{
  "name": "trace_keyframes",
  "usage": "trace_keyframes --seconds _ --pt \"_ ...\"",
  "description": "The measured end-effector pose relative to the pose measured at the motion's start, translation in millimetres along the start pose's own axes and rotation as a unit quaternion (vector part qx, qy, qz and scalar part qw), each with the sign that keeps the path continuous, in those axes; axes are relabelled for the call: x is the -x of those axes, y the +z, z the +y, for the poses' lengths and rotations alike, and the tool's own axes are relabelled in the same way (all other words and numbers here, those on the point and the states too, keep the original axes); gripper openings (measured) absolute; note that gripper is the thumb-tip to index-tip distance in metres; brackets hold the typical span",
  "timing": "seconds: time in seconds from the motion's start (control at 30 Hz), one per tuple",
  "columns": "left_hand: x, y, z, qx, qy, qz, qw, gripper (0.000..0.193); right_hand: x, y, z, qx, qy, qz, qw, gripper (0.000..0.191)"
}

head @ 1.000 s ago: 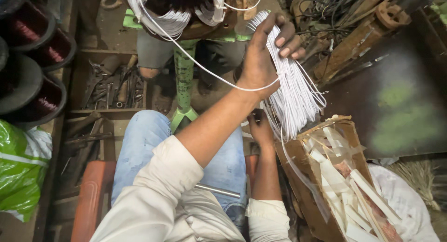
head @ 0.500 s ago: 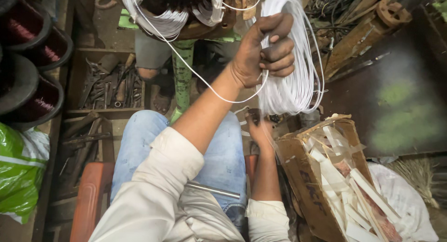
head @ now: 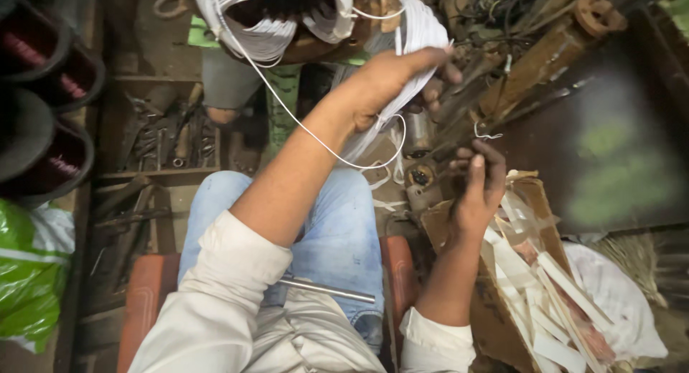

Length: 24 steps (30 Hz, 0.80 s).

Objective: The person winds white insulated wire around a cylindrical core using both hands, occasionally tapping the bundle with a small hammer. They adjust the wire loops and continue winding until the bundle is compacted.

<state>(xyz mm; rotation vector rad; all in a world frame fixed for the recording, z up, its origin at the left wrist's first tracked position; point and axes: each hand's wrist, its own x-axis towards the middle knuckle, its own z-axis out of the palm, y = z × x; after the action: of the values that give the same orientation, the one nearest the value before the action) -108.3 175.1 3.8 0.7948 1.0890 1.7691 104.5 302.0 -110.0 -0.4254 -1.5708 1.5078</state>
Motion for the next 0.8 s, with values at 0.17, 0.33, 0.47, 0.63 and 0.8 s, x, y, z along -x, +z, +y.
trace_keyframes --seconds 0.17,0.33,0.47,0.63,0.8 --pt "11.4 7.2 -12.4 0.153 0.084 -0.060 0.983 0.070 3.8 10.2 -24.3 -0.008 -0.031 -0.074 0.997 0.025" --pt "10.7 8.0 -25.9 0.193 0.127 -0.128 0.964 0.070 28.5 10.3 -4.6 0.045 0.019 -0.080 0.996 0.024" --pt "-3.7 8.2 -29.6 0.273 0.164 -0.199 0.927 0.066 38.8 8.6 19.4 0.040 0.030 -0.103 0.993 0.022" --pt "-5.7 14.7 -33.3 0.243 0.182 -0.129 0.944 0.074 35.5 -2.6 50.5 0.051 0.076 -0.072 0.993 0.025" --pt "-16.4 11.1 -18.9 0.226 0.116 -0.129 0.958 0.057 32.6 -14.2 94.0 -0.018 0.149 -0.016 0.989 0.023"
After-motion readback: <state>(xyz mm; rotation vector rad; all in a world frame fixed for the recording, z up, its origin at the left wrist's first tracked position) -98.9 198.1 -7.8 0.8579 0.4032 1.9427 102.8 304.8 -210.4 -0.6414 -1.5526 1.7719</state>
